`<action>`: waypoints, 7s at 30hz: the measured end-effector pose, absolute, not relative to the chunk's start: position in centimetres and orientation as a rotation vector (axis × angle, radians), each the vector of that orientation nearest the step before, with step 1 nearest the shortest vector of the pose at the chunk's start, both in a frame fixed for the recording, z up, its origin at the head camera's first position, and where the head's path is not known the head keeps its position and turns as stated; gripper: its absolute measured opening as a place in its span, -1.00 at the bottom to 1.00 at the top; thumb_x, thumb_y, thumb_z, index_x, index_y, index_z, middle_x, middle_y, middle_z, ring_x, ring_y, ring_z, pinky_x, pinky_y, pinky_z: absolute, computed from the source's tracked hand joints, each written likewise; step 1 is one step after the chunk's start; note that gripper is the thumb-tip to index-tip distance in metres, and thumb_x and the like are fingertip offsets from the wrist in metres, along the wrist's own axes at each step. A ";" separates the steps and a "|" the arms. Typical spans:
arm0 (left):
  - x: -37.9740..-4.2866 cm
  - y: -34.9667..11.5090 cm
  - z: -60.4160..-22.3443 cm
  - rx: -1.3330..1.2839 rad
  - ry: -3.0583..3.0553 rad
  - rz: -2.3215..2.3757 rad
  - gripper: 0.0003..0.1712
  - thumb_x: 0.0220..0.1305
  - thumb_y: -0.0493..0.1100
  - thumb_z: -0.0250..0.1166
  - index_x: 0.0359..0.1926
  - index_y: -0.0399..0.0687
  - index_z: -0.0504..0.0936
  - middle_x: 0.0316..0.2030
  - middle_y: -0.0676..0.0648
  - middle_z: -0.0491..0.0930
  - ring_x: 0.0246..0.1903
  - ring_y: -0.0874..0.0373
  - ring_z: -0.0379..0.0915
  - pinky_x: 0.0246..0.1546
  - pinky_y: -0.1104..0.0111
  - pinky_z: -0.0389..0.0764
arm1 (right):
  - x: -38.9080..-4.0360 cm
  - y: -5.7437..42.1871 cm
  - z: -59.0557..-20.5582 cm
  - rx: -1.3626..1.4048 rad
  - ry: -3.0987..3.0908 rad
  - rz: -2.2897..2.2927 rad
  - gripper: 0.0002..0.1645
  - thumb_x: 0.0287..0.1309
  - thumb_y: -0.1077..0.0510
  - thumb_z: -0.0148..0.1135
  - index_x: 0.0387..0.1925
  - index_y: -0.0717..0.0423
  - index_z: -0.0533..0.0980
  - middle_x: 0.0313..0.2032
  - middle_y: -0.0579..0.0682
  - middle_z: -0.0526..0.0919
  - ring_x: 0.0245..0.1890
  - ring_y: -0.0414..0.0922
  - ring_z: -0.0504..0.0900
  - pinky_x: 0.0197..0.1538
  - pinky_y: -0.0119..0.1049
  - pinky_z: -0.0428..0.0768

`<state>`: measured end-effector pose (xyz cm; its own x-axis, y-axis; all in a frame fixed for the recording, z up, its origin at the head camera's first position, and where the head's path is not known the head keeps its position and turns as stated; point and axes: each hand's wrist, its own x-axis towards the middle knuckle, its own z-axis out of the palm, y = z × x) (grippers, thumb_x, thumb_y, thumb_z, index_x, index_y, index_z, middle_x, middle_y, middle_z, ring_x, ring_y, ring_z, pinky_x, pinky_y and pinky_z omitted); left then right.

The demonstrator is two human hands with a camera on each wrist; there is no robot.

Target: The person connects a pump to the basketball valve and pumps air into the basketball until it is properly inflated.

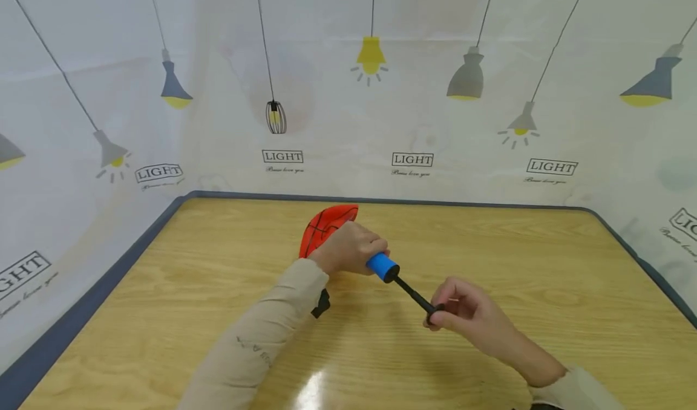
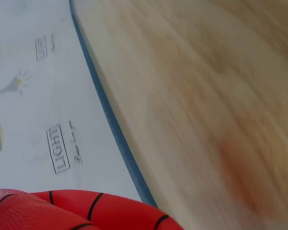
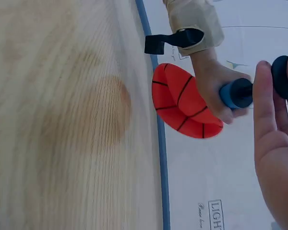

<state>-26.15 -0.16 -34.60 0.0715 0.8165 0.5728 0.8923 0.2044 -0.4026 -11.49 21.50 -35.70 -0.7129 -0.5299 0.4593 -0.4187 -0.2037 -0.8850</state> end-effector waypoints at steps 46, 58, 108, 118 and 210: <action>-26.0 -1.1 -34.0 -1.671 -1.751 -0.187 -0.77 -0.27 -0.15 0.37 -0.55 -0.04 0.47 -0.65 0.08 0.55 -0.68 0.29 0.46 -0.57 0.48 0.49 | -9.5 21.3 -35.5 -1.349 1.937 -2.108 -0.86 0.02 0.53 0.01 -0.34 0.37 0.31 -0.32 0.05 0.50 -0.34 -0.17 0.58 -0.36 -0.33 0.57; -24.7 0.8 -34.4 -1.731 -1.674 -0.144 -0.80 -0.14 -0.11 0.32 -0.57 -0.03 0.45 -0.72 0.12 0.46 -0.74 0.34 0.38 -0.63 0.55 0.41 | -12.8 19.6 -36.5 -1.205 2.248 -1.987 -0.90 0.03 0.41 0.09 -0.38 0.26 0.36 -0.43 0.08 0.51 -0.48 -0.20 0.56 -0.53 -0.37 0.51; -24.3 0.2 -32.3 -1.743 -1.688 -0.139 -0.78 -0.09 -0.13 0.29 -0.59 -0.06 0.39 -0.72 0.10 0.45 -0.75 0.31 0.36 -0.65 0.53 0.38 | -9.7 20.9 -34.6 -1.264 1.871 -2.094 -0.90 0.06 0.50 -0.01 -0.37 0.33 0.31 -0.36 0.03 0.49 -0.34 -0.16 0.59 -0.34 -0.31 0.57; -24.1 0.9 -32.2 -1.736 -1.634 -0.168 -0.81 -0.17 -0.12 0.30 -0.54 -0.04 0.45 -0.71 0.11 0.47 -0.75 0.32 0.36 -0.63 0.53 0.41 | -12.2 20.3 -34.3 -1.482 2.016 -1.964 -0.92 0.05 0.42 0.04 -0.41 0.32 0.31 -0.41 0.13 0.46 -0.44 -0.13 0.53 -0.47 -0.35 0.53; -25.1 0.0 -32.6 -1.659 -1.751 -0.124 -0.78 -0.18 -0.11 0.31 -0.58 -0.05 0.42 -0.72 0.10 0.46 -0.75 0.32 0.37 -0.66 0.52 0.41 | -14.9 19.8 -34.4 -1.329 2.184 -1.874 -0.93 0.06 0.34 0.10 -0.41 0.24 0.36 -0.42 0.09 0.50 -0.48 -0.16 0.56 -0.47 -0.33 0.53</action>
<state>-25.14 -0.04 -32.55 0.0770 0.8359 0.5434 0.9042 0.1711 -0.3914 -14.94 19.83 -34.39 -0.6481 -0.5610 0.5150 -0.5943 -0.0503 -0.8027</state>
